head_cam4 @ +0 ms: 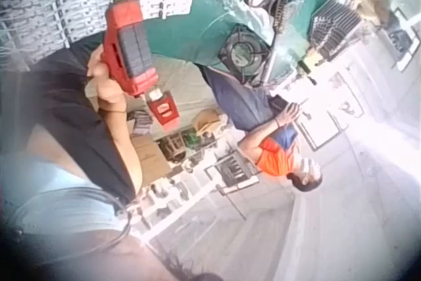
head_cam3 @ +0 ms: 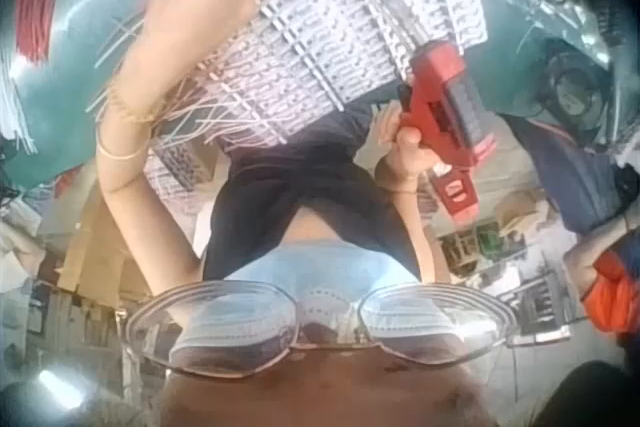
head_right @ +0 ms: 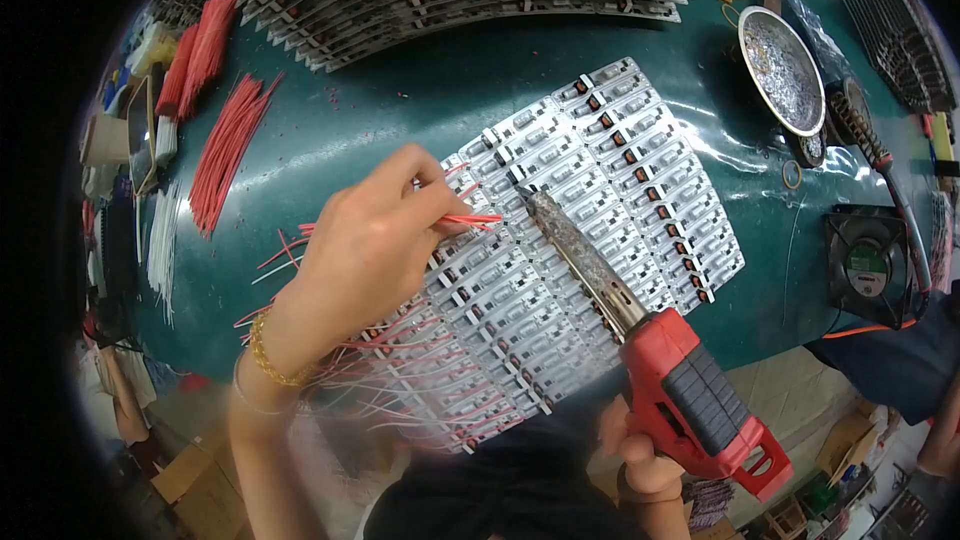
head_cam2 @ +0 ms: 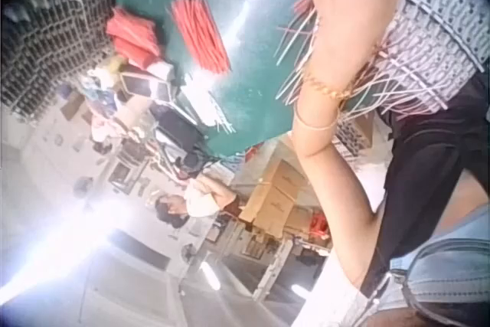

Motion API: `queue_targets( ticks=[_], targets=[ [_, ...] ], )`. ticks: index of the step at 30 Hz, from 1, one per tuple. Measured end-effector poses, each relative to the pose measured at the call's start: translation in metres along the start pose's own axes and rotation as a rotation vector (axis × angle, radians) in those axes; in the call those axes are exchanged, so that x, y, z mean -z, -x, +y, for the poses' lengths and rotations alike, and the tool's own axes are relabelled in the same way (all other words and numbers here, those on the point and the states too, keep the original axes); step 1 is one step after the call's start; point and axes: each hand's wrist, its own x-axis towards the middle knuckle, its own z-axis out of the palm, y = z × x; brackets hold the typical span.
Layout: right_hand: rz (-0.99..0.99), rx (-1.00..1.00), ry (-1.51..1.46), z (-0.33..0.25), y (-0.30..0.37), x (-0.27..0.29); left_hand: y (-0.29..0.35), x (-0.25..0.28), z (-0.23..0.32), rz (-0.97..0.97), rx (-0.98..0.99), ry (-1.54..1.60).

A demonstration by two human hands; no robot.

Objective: The person solders red and white wires onto a circuit board grid using a soldering iron, places the completed board onto a stack, and begins soldering wires onto another board.

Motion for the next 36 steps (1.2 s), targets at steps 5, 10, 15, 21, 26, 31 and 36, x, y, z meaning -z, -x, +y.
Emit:
queue_targets(
  ticks=[5, 10, 15, 21, 26, 31, 36],
  targets=[
    [0.004, 0.002, -0.002, 0.002, -0.002, -0.002, -0.001, -0.009, -0.001, 0.230, 0.015, 0.110],
    [-0.006, 0.000, 0.061, 0.004, 0.002, 0.003, -0.004, -0.009, 0.008, 0.202, 0.177, 0.117],
    [-0.008, -0.059, 0.003, 0.004, 0.002, 0.002, -0.002, -0.019, 0.005, 0.289, 0.121, 0.095],
    [0.003, -0.065, 0.050, 0.014, 0.011, 0.013, -0.001, -0.023, 0.008, 0.334, 0.093, 0.025],
    [0.035, 0.090, 0.114, 0.003, 0.003, 0.000, -0.001, -0.023, 0.008, 0.341, 0.107, 0.044],
    [0.010, 0.063, 0.066, 0.002, 0.003, -0.003, -0.001, -0.021, 0.009, 0.323, 0.121, 0.037],
    [-0.013, 0.019, 0.050, 0.000, 0.006, -0.001, -0.001, -0.018, 0.008, 0.324, 0.038, 0.064]
  ],
)
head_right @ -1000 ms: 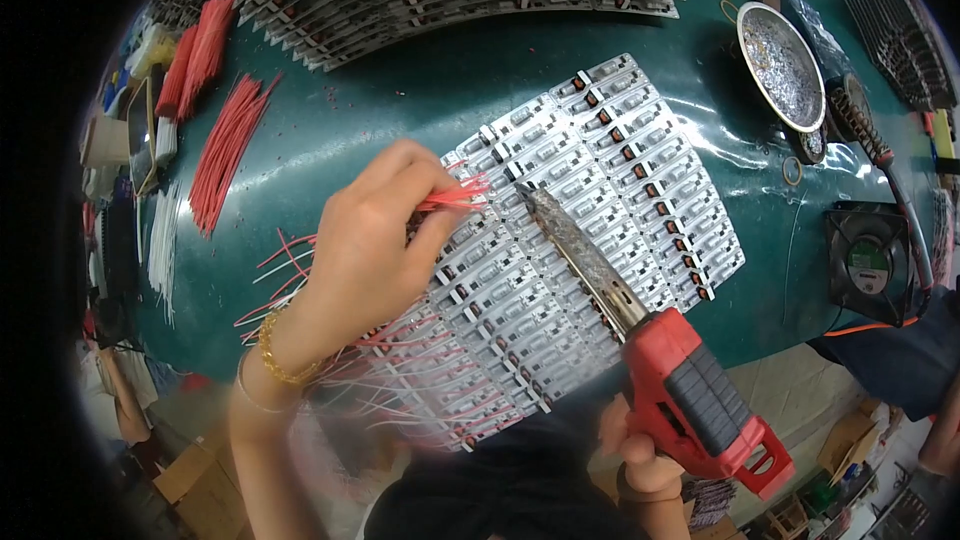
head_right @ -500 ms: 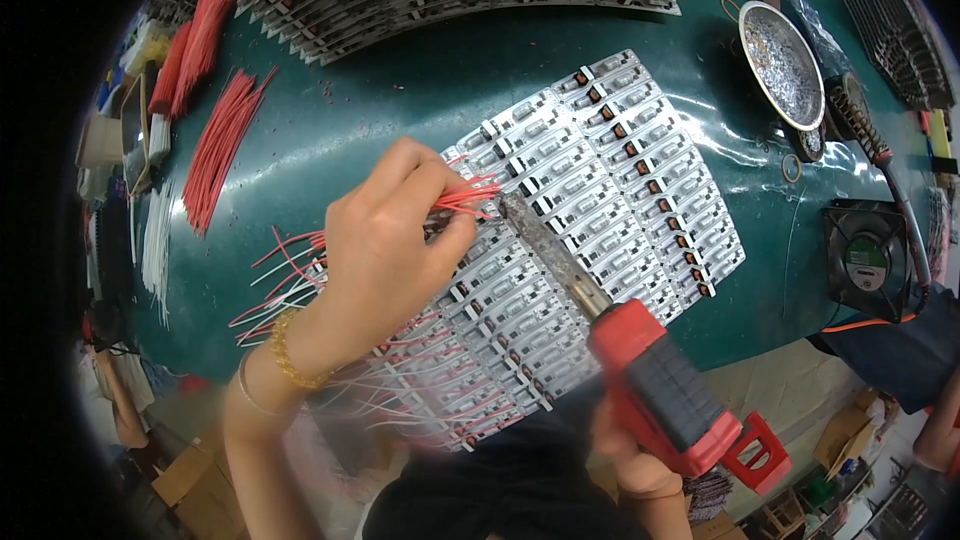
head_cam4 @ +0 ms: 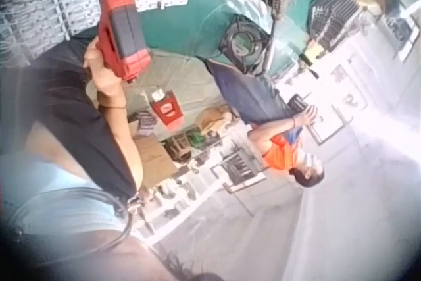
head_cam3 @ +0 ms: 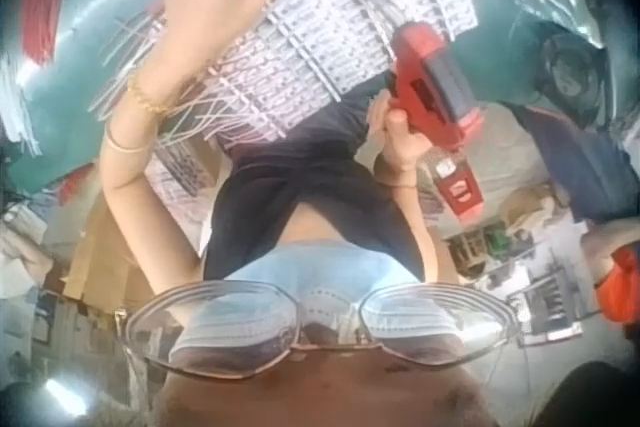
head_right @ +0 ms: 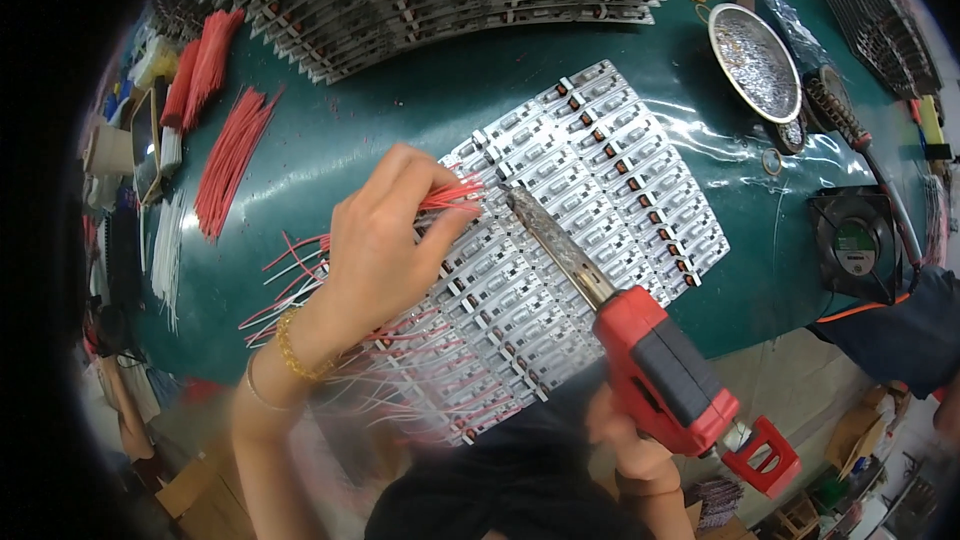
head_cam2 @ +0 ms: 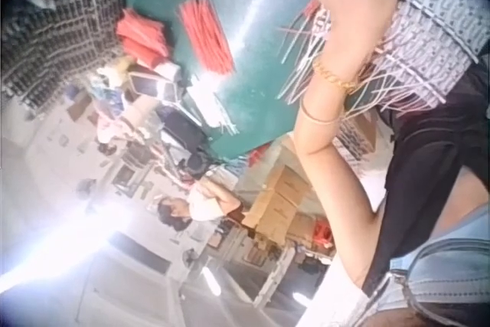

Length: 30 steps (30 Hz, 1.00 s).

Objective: The person solders red and white wires onto a circuit board grid using a soldering iron, places the completed board onto a stack, and begins soldering wires onto another board.

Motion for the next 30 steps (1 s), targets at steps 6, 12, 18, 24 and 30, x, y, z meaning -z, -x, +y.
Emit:
queue_targets(
  ticks=[6, 12, 18, 24, 30],
  targets=[
    [-0.036, 0.028, 0.002, 0.000, 0.004, 0.009, -0.006, 0.019, -0.014, 0.231, -0.179, 0.038],
    [0.031, 0.016, -0.029, -0.003, 0.010, 0.018, -0.003, 0.045, 0.029, -0.098, 0.371, 0.410],
    [0.021, 0.001, -0.032, 0.000, 0.014, 0.021, -0.001, 0.016, 0.027, -0.117, 0.188, 0.119],
    [-0.012, -0.064, -0.046, 0.005, 0.013, 0.022, 0.008, -0.003, 0.015, -0.067, 0.158, 0.042],
    [-0.006, -0.098, -0.004, 0.004, 0.007, 0.016, 0.005, -0.003, 0.015, -0.071, 0.162, 0.058]
  ],
)
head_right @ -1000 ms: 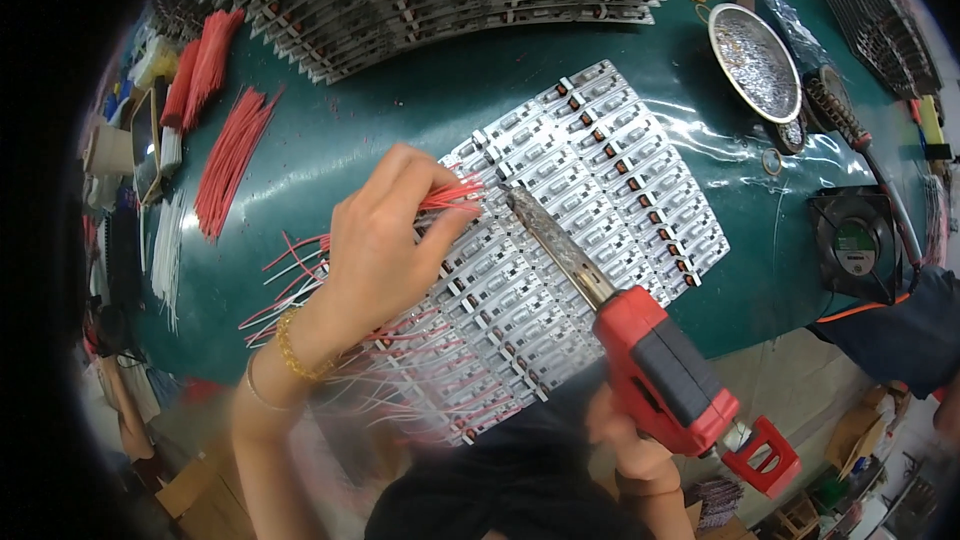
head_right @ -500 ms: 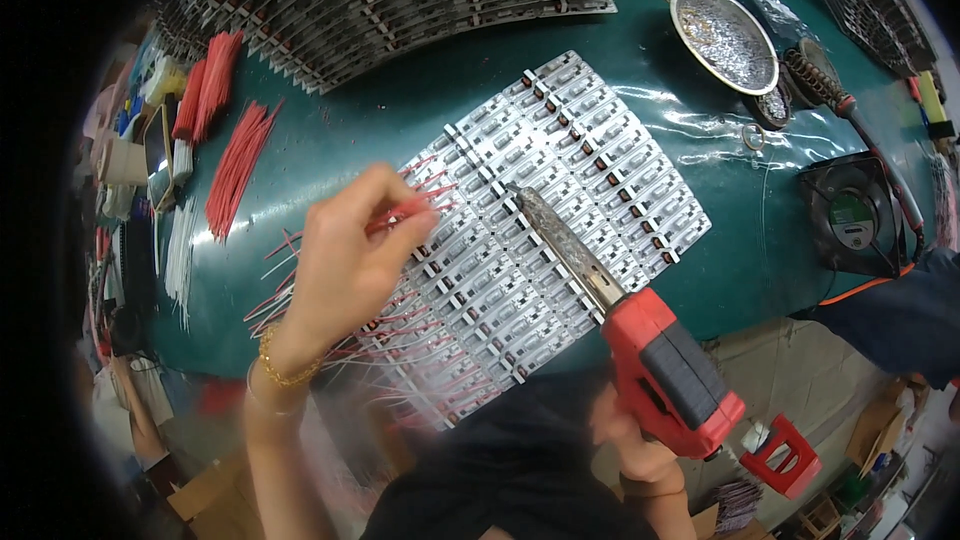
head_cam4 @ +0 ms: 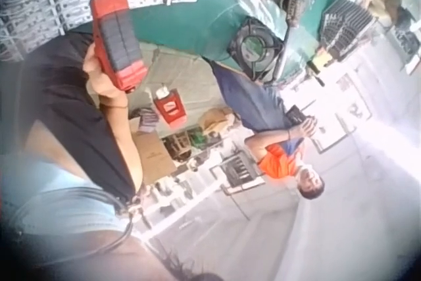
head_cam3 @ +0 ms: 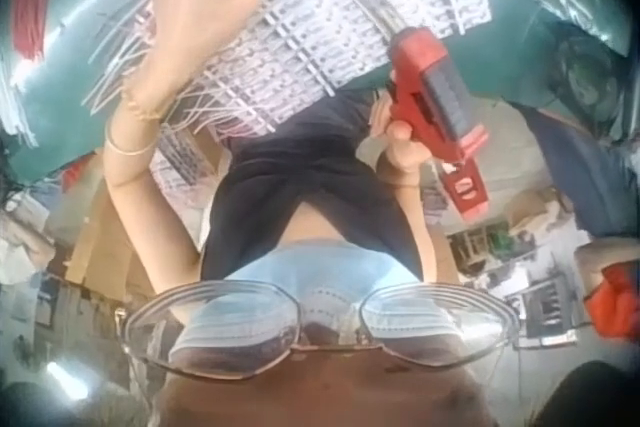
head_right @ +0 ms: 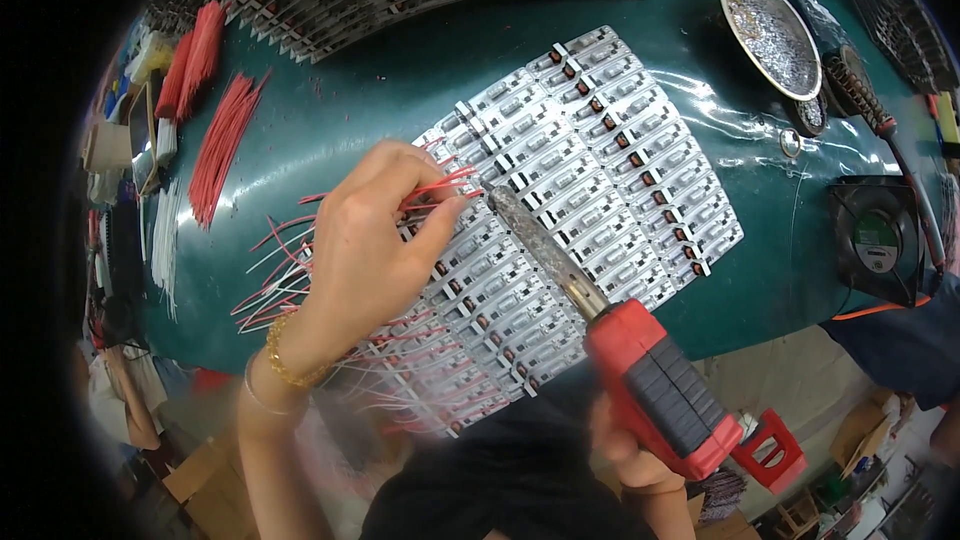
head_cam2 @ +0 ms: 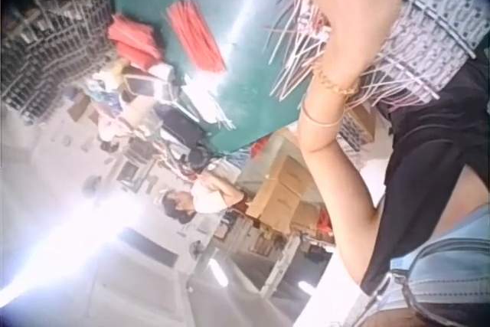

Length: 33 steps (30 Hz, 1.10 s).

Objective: The person solders red and white wires onto a circuit board grid using a soldering iron, places the completed board onto a stack, and begins soldering wires onto another board.

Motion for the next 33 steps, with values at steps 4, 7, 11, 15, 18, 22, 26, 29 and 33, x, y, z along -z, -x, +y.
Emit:
queue_targets(
  ticks=[4, 7, 11, 15, 18, 22, 26, 29, 33],
  targets=[
    [0.015, 0.045, 0.097, 0.013, 0.002, 0.010, -0.001, 0.002, 0.001, -0.037, 0.035, -0.011],
    [-0.013, 0.118, 0.232, 0.025, 0.007, 0.026, 0.001, -0.004, -0.003, 0.057, -0.050, -0.042],
    [-0.027, 0.162, 0.234, 0.020, 0.012, 0.033, 0.001, -0.004, -0.004, 0.067, -0.084, -0.047],
    [-0.010, 0.165, 0.107, 0.006, 0.002, 0.011, 0.002, -0.004, -0.004, 0.056, -0.079, -0.054],
    [0.022, 0.070, 0.014, -0.003, 0.000, -0.002, 0.003, -0.005, -0.003, 0.056, -0.077, -0.060],
    [0.027, 0.085, -0.002, 0.000, 0.001, 0.000, 0.003, -0.003, 0.001, 0.077, -0.105, -0.036],
    [0.009, 0.045, -0.035, -0.001, 0.004, 0.003, 0.008, 0.001, 0.007, 0.040, -0.064, 0.020],
    [-0.011, 0.069, 0.040, 0.004, 0.008, 0.014, 0.007, 0.001, 0.007, 0.037, -0.068, -0.046],
    [-0.019, 0.047, 0.007, 0.001, 0.006, 0.010, 0.001, 0.005, 0.000, -0.022, -0.116, -0.104]
  ],
)
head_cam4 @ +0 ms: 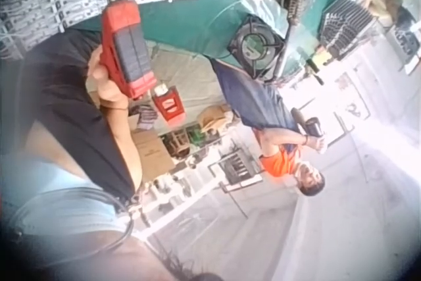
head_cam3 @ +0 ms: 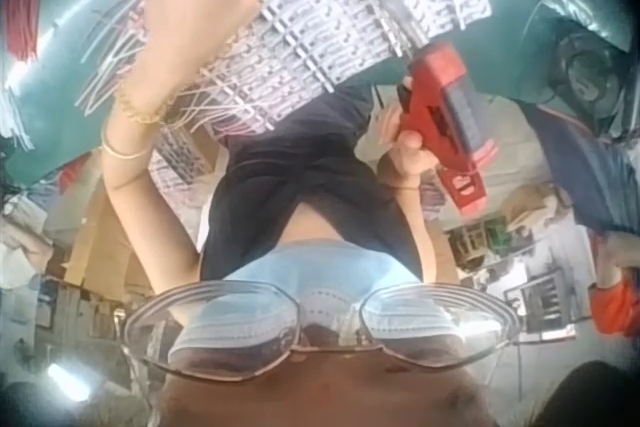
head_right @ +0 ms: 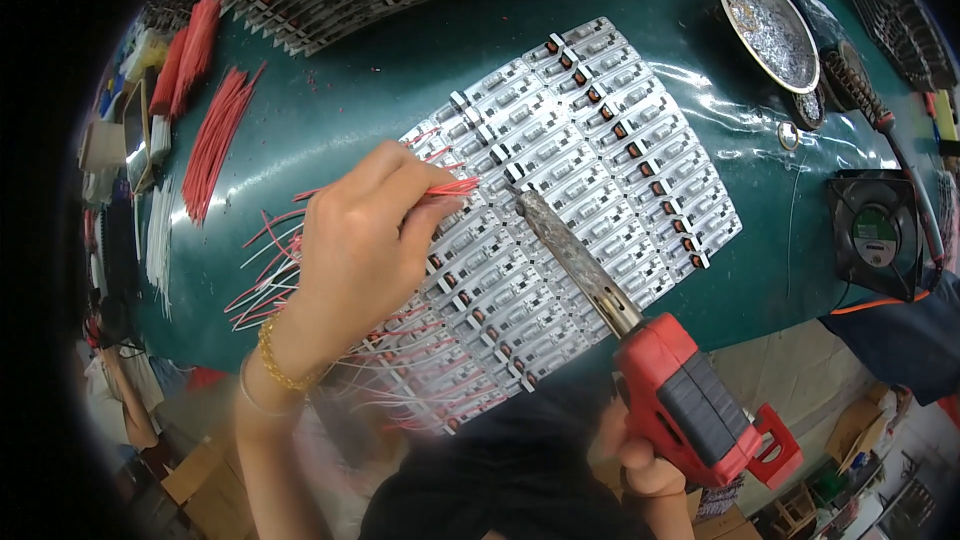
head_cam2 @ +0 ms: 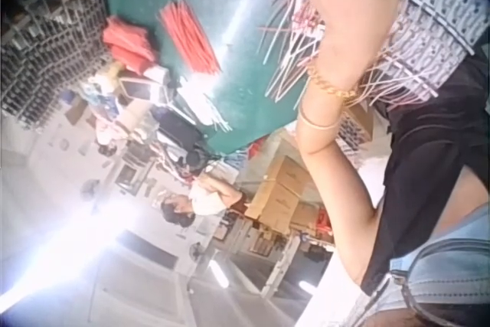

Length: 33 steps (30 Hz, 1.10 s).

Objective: The person solders red and white wires onto a circuit board grid using a soldering iron, places the completed board onto a stack, and begins soldering wires onto another board.

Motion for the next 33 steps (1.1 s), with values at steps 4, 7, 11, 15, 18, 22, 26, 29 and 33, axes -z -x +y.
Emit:
queue_targets(
  ticks=[4, 7, 11, 15, 18, 22, 26, 29, 33],
  targets=[
    [0.007, -0.017, -0.003, -0.003, -0.002, -0.006, -0.004, 0.001, -0.005, -0.057, 0.069, 0.325],
    [0.016, -0.025, -0.012, -0.005, -0.003, -0.007, -0.004, 0.002, -0.004, -0.087, 0.029, 0.268],
    [-0.005, -0.052, -0.023, -0.007, -0.003, -0.005, 0.003, -0.003, 0.004, -0.058, 0.001, 0.048],
    [0.075, -0.029, 0.050, -0.004, 0.001, -0.007, 0.005, -0.010, 0.000, -0.001, 0.029, 0.114],
    [0.069, -0.018, 0.077, 0.001, 0.003, -0.002, 0.006, -0.015, 0.000, 0.038, 0.030, 0.116],
    [0.016, -0.012, 0.103, 0.004, 0.005, 0.002, 0.007, -0.014, 0.002, 0.049, 0.012, 0.045],
    [0.115, -0.209, -0.045, 0.038, 0.033, 0.053, 0.006, -0.014, 0.005, 0.059, -0.005, 0.037],
    [-0.030, 0.013, 0.022, 0.002, 0.005, 0.007, 0.007, -0.015, 0.003, 0.037, 0.011, 0.044],
    [-0.039, -0.006, -0.052, -0.006, 0.001, -0.001, 0.008, -0.014, 0.002, 0.039, 0.000, 0.045]
  ],
)
